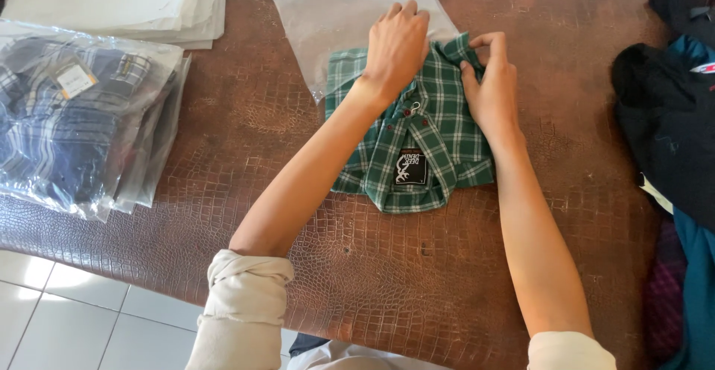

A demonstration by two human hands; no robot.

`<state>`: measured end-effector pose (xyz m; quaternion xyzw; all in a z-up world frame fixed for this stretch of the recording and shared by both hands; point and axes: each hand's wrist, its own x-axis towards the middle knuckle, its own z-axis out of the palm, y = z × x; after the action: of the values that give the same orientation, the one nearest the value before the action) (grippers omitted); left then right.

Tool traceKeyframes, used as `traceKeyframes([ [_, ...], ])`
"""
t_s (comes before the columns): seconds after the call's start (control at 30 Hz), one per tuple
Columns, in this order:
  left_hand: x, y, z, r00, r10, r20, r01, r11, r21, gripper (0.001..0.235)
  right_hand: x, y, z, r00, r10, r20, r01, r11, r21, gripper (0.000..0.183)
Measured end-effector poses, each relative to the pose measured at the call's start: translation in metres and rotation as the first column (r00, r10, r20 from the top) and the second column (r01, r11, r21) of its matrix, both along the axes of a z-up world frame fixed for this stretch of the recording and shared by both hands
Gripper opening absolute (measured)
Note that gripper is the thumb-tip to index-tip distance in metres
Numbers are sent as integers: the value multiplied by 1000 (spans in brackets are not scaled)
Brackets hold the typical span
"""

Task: The person folds a green plaid shirt on a brown textured table, aligning the sleeves and collar, then places the folded shirt into a clear plastic bag. The person smooths the shirt and adjusts the bag to enclose the garment.

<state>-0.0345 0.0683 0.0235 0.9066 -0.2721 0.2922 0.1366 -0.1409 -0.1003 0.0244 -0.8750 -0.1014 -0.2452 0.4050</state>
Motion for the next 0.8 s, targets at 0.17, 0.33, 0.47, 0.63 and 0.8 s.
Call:
traceKeyframes([
  [0.17, -11, -2, 4, 987, -67, 149, 91, 983, -157, 18, 3, 2, 2, 992, 121, 34, -119, 991, -54, 25],
  [0.33, -26, 3, 15, 973, -122, 195, 158, 971, -179, 15, 5, 8, -2, 987, 163, 1, -162, 982, -102, 41],
  [0.47, -42, 9, 24, 957, -203, 206, 238, 957, -166, 17, -3, 18, 12, 989, 136, -50, -144, 967, -211, 48],
  [0.63, -42, 15, 17, 976, -111, 186, 130, 987, -93, 12, -6, 26, 17, 980, 200, -18, -196, 938, -286, 58],
  [0.8, -44, 20, 17, 987, -145, 63, 150, 985, -85, 31, -9, 27, 30, 953, 85, 291, -67, 995, -71, 14],
])
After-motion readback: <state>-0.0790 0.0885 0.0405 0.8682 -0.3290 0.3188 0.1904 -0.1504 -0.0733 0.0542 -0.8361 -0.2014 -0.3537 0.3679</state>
